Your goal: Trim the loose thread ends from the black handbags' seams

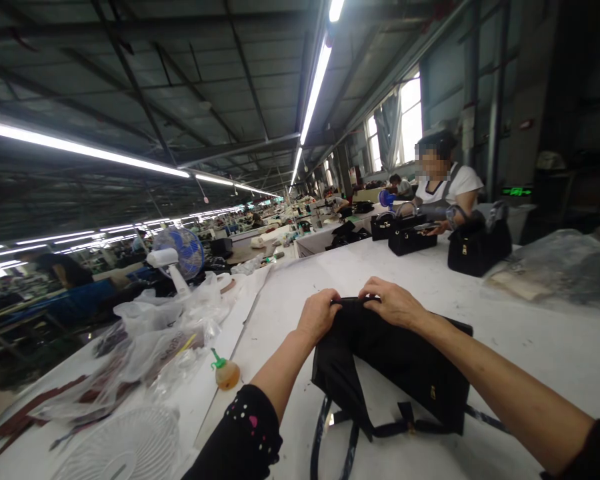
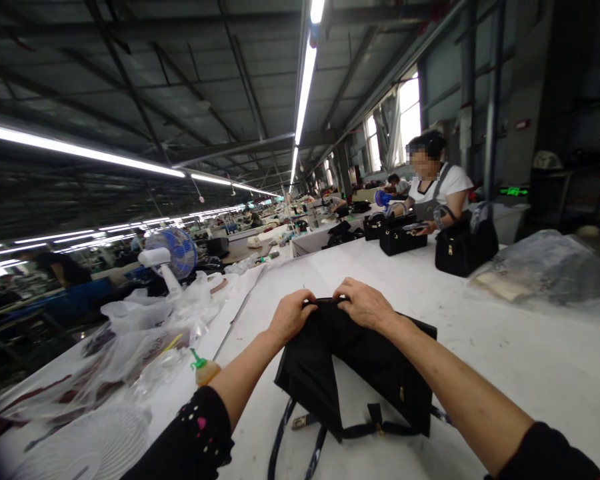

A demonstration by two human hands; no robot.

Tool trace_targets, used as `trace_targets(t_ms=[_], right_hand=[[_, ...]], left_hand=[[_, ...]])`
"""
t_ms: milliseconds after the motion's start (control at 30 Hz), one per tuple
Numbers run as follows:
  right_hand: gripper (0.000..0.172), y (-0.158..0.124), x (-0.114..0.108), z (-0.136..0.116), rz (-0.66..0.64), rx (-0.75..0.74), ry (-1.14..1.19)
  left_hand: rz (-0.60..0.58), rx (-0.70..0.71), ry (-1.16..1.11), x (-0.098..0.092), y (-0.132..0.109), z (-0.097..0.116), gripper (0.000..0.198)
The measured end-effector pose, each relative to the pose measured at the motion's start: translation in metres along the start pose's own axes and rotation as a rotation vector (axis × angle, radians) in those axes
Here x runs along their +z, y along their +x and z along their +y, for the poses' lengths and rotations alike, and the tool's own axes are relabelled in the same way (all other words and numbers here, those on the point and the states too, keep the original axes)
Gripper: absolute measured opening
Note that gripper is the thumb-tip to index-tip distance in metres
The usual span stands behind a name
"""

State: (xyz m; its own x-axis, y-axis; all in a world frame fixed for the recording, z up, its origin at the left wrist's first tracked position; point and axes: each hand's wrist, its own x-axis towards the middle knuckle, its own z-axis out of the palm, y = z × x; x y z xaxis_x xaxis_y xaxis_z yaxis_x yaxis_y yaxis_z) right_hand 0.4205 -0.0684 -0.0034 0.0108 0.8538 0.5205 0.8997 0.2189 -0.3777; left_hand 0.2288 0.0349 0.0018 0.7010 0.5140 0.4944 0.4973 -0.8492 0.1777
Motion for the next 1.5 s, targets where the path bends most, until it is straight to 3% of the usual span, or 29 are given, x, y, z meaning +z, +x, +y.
trace_targets(t_ms=[267, 433, 667, 867, 1300, 1500], right_hand=[[0.006, 0.010, 0.013, -0.014, -0.001, 0.016, -0.079], [0.007, 0.013, 0.022, -0.020, 0.077, -0.038, -0.154], [0.009, 0.014, 0.022, -0.009, 0.065, -0.135, -0.055], [0.007, 0.012, 0.022, 0.001, 0.118, -0.053, -0.062], [0.007, 0.005, 0.018, 0.000, 0.129, -0.094, -0.041], [0.006, 0.003, 0.015, -0.005, 0.125, -0.020, -0.053]], left_hand=[[0.003, -0.019, 0.018, -0.001, -0.002, 0.000, 0.008], [0.009, -0.005, 0.023, 0.002, -0.003, -0.002, 0.006], [0.027, -0.005, -0.010, 0.001, -0.006, -0.003, 0.009], [0.018, 0.005, -0.005, 0.003, -0.001, 0.003, 0.007], [-0.060, 0.061, 0.129, -0.001, 0.006, 0.012, 0.007], [-0.099, 0.057, 0.194, -0.002, 0.008, 0.016, 0.006]])
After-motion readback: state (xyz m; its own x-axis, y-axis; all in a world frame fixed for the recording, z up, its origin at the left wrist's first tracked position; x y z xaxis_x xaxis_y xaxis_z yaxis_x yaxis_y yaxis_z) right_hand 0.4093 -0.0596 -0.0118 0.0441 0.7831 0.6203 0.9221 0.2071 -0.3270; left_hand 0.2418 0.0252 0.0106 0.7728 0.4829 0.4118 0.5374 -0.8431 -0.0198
